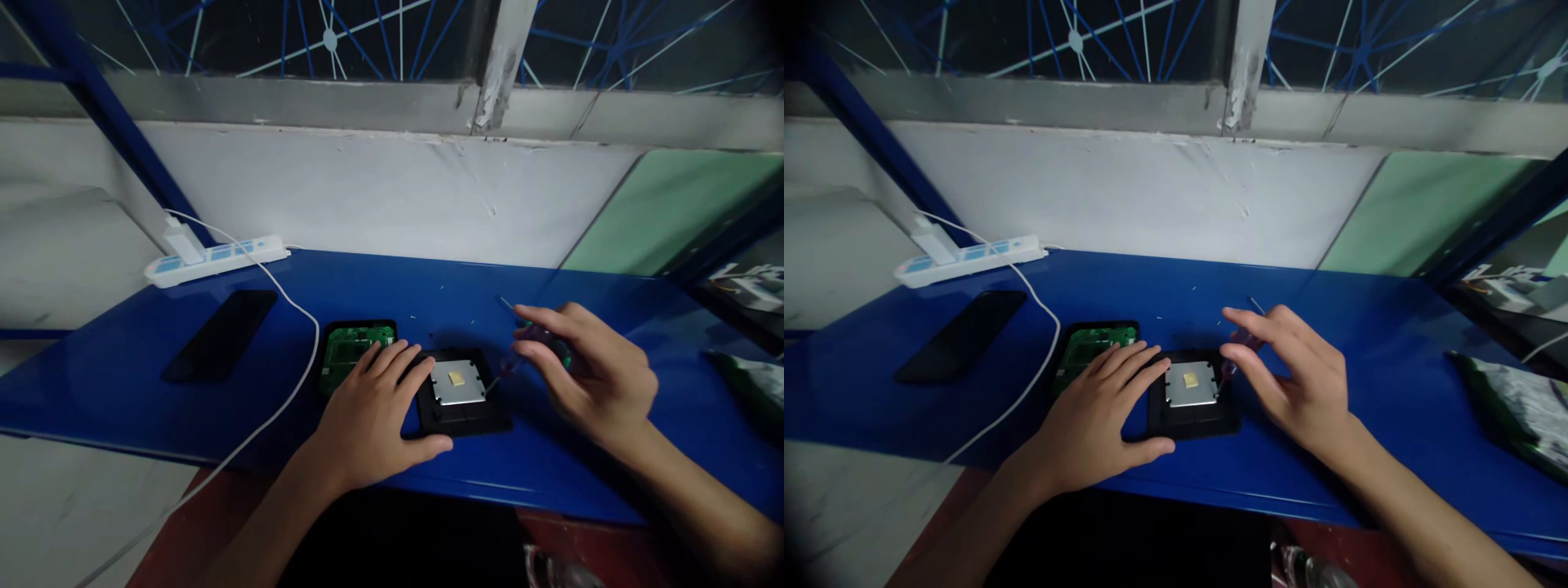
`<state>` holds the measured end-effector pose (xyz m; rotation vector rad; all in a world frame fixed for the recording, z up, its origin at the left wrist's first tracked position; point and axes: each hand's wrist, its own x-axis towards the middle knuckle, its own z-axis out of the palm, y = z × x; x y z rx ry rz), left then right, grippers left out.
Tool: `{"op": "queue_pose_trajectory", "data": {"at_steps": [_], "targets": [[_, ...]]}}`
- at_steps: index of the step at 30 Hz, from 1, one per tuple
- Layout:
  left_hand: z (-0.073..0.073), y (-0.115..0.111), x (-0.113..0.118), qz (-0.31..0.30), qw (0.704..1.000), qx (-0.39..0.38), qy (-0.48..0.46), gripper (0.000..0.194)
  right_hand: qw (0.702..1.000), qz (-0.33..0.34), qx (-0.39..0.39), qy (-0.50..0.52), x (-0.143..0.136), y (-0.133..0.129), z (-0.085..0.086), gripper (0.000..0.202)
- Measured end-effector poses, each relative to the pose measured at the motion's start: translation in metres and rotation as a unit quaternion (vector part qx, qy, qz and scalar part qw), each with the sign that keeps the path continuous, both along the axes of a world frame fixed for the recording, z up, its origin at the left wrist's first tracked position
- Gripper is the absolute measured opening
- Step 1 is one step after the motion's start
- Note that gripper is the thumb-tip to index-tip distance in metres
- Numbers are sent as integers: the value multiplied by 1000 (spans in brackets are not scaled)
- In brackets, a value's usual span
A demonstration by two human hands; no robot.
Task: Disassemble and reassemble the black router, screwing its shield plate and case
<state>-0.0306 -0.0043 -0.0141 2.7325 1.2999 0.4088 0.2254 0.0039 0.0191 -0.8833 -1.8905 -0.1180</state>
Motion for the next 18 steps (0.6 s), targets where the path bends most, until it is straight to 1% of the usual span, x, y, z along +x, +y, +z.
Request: {"op": "queue_pose_trajectory", "data": {"at_steps": [6,11,12,14,16,18], "targets": [[0,0,0,2,1000,7,-7,83,995,-67,63,-43,-9,-8,2,52],[-1,0,0,1,1000,8,-10,82,991,-90,72,-69,-10,-8,0,50],[-1,0,0,0,1000,10,-14,82,991,-84,74,-70,-9,-7,0,52],[-1,0,-1,-1,1000,11,-16,82,994,-47,69,-68,-7,-6,-1,57],[-1,0,-1,-2,1000,12,-13,82,997,2,45,-59,-4,-4,0,61],[-1,1,-1,-1,1000,12,-8,82,998,32,22,-40,-2,-2,0,63]]}}
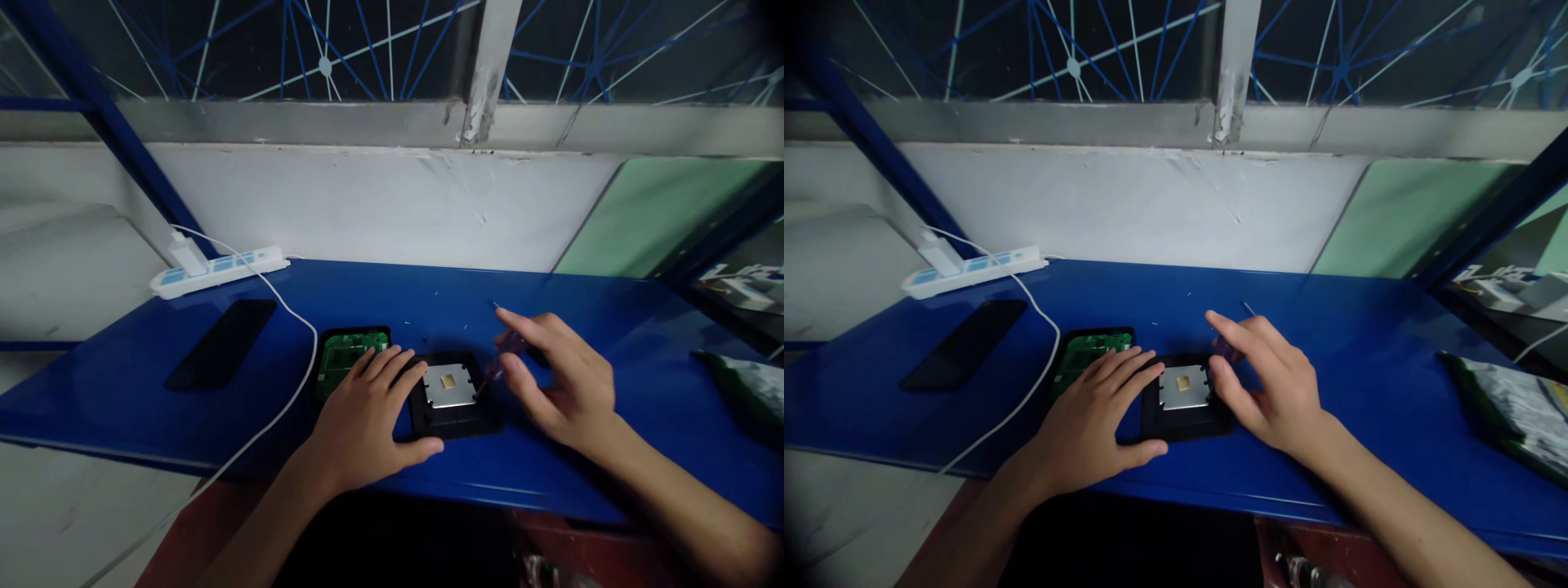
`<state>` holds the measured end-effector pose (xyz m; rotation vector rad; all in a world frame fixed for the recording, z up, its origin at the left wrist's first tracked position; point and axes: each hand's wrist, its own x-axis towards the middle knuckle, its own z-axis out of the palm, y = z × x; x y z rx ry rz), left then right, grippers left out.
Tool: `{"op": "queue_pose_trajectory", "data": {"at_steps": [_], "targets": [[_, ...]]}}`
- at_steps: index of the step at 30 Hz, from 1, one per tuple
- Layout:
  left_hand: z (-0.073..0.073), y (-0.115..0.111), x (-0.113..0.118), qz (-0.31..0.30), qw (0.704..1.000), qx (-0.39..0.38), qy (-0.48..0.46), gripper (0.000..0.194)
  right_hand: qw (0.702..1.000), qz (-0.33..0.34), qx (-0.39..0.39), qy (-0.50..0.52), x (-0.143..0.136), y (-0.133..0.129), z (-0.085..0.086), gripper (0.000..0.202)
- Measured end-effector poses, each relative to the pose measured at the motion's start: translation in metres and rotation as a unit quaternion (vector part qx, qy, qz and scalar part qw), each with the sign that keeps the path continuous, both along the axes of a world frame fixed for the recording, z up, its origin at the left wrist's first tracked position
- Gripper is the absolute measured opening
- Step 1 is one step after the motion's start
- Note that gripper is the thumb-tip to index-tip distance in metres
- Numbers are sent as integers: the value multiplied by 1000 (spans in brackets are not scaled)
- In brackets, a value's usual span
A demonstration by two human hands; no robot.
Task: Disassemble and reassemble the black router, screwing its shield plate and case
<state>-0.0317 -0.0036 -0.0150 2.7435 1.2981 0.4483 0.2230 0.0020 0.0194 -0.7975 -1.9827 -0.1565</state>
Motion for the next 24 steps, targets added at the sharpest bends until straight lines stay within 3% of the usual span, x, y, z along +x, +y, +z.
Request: {"op": "queue_pose_trajectory", "data": {"at_steps": [5,8,13,24], "targets": [[1,0,1,0,1000,1,5,82,994,-37,7,100,3,8,-8,60],[1,-1,1,0,1000,0,2,82,987,-67,-37,138,3,14,-17,47],[-1,-1,0,-1,1000,-2,-7,82,980,-90,-104,146,1,22,-29,27],[-2,-1,-1,-11,1000,-11,0,89,981,-92,-132,112,-1,26,-33,22]]}}
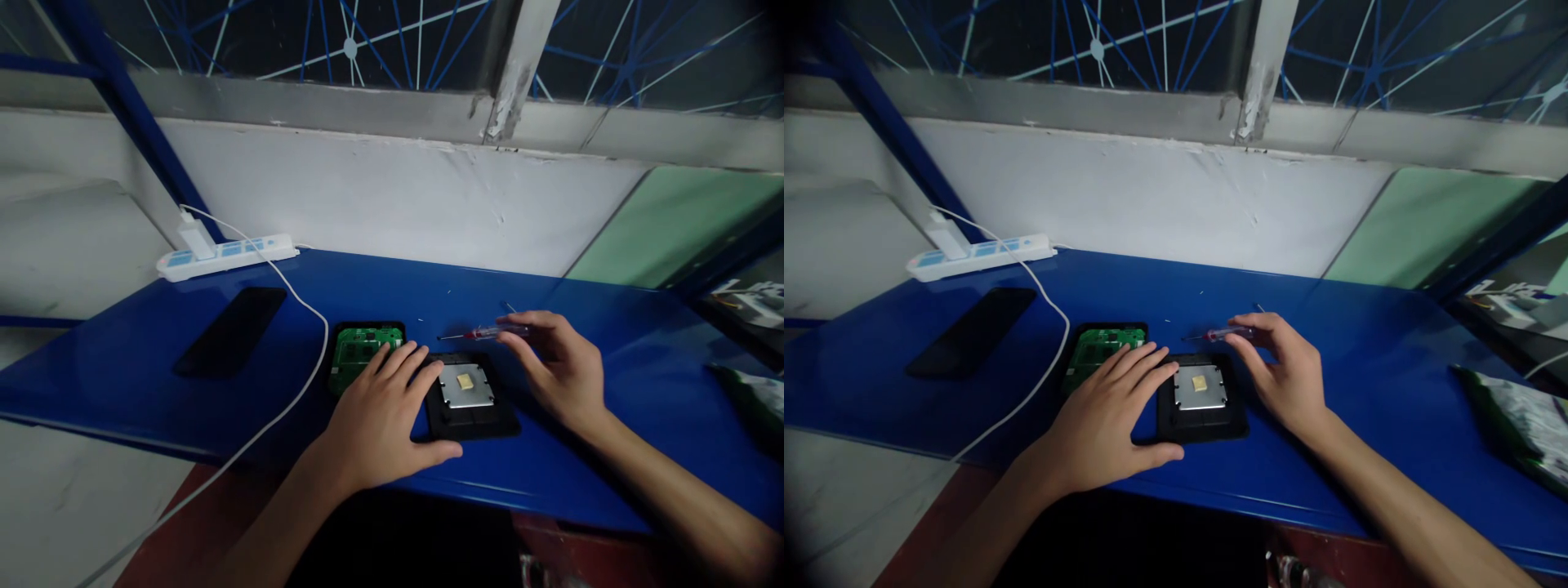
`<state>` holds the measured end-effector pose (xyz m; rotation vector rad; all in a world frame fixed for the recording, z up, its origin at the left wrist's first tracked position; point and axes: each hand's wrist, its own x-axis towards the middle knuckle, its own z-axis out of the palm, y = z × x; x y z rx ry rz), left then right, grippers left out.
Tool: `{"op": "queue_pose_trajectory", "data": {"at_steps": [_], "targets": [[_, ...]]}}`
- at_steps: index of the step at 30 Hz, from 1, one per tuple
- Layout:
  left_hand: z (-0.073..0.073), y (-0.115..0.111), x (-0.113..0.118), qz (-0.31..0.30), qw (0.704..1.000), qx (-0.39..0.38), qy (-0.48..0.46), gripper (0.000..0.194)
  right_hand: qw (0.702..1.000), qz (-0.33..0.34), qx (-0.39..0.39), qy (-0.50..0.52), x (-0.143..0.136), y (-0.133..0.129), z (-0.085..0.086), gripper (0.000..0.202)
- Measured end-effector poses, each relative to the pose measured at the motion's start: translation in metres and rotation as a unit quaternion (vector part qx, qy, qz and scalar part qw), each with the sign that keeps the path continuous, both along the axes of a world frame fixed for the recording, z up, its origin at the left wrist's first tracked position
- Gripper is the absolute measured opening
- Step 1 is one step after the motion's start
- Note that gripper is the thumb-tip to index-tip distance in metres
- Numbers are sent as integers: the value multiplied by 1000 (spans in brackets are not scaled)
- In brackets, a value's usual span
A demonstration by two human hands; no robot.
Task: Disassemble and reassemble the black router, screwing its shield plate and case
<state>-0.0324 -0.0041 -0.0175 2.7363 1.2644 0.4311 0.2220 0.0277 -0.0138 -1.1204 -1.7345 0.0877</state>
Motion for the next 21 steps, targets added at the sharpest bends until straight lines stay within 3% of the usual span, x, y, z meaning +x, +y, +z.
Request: {"op": "queue_pose_trajectory", "data": {"at_steps": [15,21], "targets": [[-1,0,0,4,1000,4,-15,83,1000,-1,-1,9,0,0,0,22],[-1,0,0,5,1000,4,-20,81,998,0,3,59,-3,-3,1,24]]}}
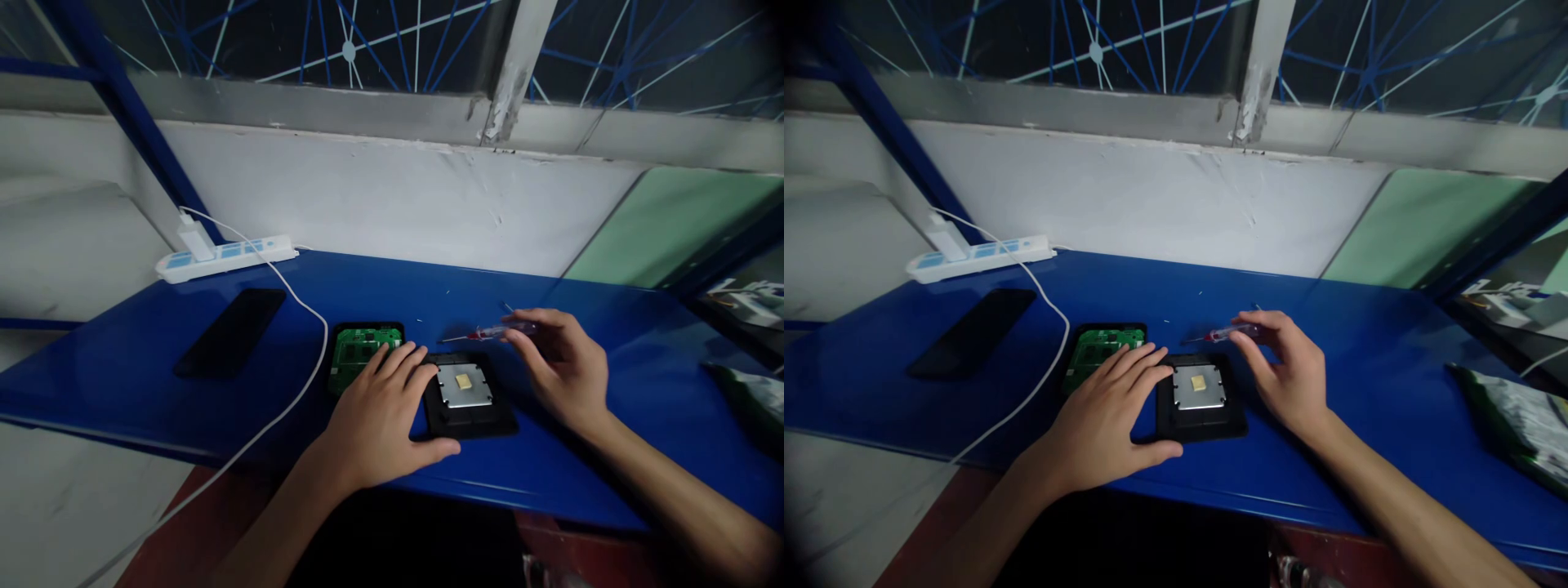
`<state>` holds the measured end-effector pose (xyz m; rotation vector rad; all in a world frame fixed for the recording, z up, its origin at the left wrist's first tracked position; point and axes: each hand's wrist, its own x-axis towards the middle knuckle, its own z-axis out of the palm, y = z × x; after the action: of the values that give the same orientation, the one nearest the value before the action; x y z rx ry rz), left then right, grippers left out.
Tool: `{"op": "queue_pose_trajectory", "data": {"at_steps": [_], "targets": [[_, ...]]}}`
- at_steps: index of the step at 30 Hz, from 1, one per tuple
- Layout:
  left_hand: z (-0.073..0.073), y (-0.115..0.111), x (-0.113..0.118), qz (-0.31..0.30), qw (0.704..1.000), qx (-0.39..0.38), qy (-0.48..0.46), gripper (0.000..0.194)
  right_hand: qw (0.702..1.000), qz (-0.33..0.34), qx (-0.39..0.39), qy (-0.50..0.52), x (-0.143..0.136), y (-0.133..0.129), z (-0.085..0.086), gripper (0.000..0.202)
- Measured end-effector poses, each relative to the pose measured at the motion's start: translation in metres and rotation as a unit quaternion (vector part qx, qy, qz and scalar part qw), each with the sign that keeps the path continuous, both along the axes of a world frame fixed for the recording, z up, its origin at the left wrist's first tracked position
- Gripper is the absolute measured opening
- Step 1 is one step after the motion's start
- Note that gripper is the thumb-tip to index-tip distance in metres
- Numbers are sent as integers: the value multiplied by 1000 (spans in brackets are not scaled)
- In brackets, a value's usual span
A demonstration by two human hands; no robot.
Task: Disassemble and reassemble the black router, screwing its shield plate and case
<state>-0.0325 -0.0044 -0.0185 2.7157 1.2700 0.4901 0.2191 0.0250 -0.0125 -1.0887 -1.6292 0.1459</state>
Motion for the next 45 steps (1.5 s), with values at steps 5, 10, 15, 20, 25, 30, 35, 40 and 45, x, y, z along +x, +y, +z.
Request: {"op": "queue_pose_trajectory", "data": {"at_steps": [5,10,15,20,25,30,35,40,45], "targets": [[2,0,2,4,1000,-1,3,79,989,41,-49,130,-4,1,7,20],[1,1,1,3,1000,0,5,78,974,65,-126,175,-3,4,11,17],[1,1,1,2,1000,6,-2,77,969,75,-157,175,-5,2,12,18],[1,0,0,0,1000,6,-5,76,967,72,-168,178,-6,3,11,19],[1,0,1,2,1000,3,-2,76,966,71,-176,174,-3,3,10,20],[1,0,2,3,1000,3,-4,76,966,72,-180,171,-4,2,11,20],[1,0,1,4,1000,0,-5,76,967,71,-170,176,-5,3,12,19],[1,0,1,1,1000,-1,-4,75,967,76,-170,174,-3,3,12,18],[1,0,1,-2,1000,5,-18,74,968,76,-165,171,-3,3,11,17]]}}
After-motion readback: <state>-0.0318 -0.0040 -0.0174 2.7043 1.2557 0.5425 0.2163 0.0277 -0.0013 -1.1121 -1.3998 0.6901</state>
